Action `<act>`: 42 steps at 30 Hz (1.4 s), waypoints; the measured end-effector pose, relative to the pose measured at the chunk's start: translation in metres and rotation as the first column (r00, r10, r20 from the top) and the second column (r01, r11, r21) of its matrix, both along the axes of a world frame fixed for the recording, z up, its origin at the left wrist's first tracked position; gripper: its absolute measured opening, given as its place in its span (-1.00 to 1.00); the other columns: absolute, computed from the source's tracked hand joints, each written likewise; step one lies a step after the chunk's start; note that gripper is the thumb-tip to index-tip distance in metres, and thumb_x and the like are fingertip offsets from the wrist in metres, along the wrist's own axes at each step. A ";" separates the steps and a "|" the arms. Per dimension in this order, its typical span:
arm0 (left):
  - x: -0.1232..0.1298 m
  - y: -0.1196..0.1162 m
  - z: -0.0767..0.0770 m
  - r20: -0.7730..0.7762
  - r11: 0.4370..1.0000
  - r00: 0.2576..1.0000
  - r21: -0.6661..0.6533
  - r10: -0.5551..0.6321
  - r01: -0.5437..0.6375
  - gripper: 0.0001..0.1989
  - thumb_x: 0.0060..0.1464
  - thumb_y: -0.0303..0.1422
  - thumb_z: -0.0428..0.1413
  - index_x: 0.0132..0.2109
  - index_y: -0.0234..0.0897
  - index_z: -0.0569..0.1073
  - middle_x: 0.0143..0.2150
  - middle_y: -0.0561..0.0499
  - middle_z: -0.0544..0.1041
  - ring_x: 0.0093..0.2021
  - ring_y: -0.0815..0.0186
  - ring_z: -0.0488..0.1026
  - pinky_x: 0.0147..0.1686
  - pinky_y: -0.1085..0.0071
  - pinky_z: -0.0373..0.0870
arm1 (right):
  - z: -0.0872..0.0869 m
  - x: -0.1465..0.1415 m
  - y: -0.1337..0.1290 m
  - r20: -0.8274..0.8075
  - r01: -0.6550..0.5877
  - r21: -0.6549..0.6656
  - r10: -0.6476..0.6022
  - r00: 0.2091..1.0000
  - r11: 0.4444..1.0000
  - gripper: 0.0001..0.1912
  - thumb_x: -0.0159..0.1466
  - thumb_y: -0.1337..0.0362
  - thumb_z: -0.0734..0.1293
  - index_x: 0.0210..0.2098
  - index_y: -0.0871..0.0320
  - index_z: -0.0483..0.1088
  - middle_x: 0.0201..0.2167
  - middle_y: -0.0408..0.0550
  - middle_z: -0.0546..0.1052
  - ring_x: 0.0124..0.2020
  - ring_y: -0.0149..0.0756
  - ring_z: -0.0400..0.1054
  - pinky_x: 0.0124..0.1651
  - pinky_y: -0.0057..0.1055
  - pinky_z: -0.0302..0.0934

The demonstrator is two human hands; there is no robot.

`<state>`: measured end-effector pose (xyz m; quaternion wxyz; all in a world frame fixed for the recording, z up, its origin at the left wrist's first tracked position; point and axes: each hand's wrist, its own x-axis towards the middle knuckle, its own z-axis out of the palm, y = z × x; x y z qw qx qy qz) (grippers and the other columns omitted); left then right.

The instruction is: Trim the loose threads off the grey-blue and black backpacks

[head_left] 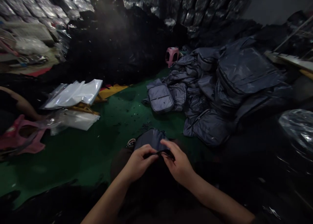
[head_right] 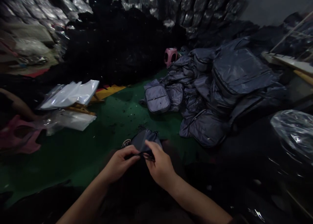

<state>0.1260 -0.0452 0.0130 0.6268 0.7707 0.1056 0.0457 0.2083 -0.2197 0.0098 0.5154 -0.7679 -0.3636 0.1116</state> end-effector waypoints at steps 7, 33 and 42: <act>-0.036 -0.006 -0.004 -0.339 0.708 0.939 -0.649 0.060 -0.279 -0.76 -0.19 -0.25 0.28 -0.37 -0.31 0.50 -0.48 0.05 0.48 -0.49 0.39 0.37 -0.43 0.50 0.26 | -0.006 0.009 0.017 -0.172 -0.127 -0.038 0.119 0.978 0.991 -0.85 0.25 0.23 0.26 -0.40 0.13 0.39 -0.43 -0.13 0.43 -0.36 -0.36 0.31 -0.28 -0.45 0.18; -0.017 -0.031 -0.024 -0.219 0.778 0.942 -0.532 0.256 -0.335 -0.77 -0.06 -0.26 0.21 -0.20 -0.17 0.57 -0.19 0.04 0.55 -0.12 0.26 0.42 -0.08 0.45 0.27 | 0.010 -0.015 -0.002 -0.108 0.068 -0.136 -0.083 0.991 0.988 -0.88 0.24 0.19 0.27 -0.28 0.10 0.35 -0.33 -0.09 0.42 -0.33 -0.32 0.32 -0.28 -0.41 0.20; -0.018 -0.037 -0.020 -0.064 0.894 0.969 -0.375 0.239 -0.245 -0.74 0.02 -0.26 0.14 -0.13 -0.20 0.55 -0.28 0.01 0.43 -0.20 0.29 0.34 -0.14 0.43 0.23 | 0.012 -0.020 -0.007 -0.093 0.114 -0.165 -0.131 0.987 0.980 -0.87 0.25 0.19 0.25 -0.29 0.11 0.35 -0.34 -0.10 0.42 -0.32 -0.32 0.32 -0.27 -0.40 0.20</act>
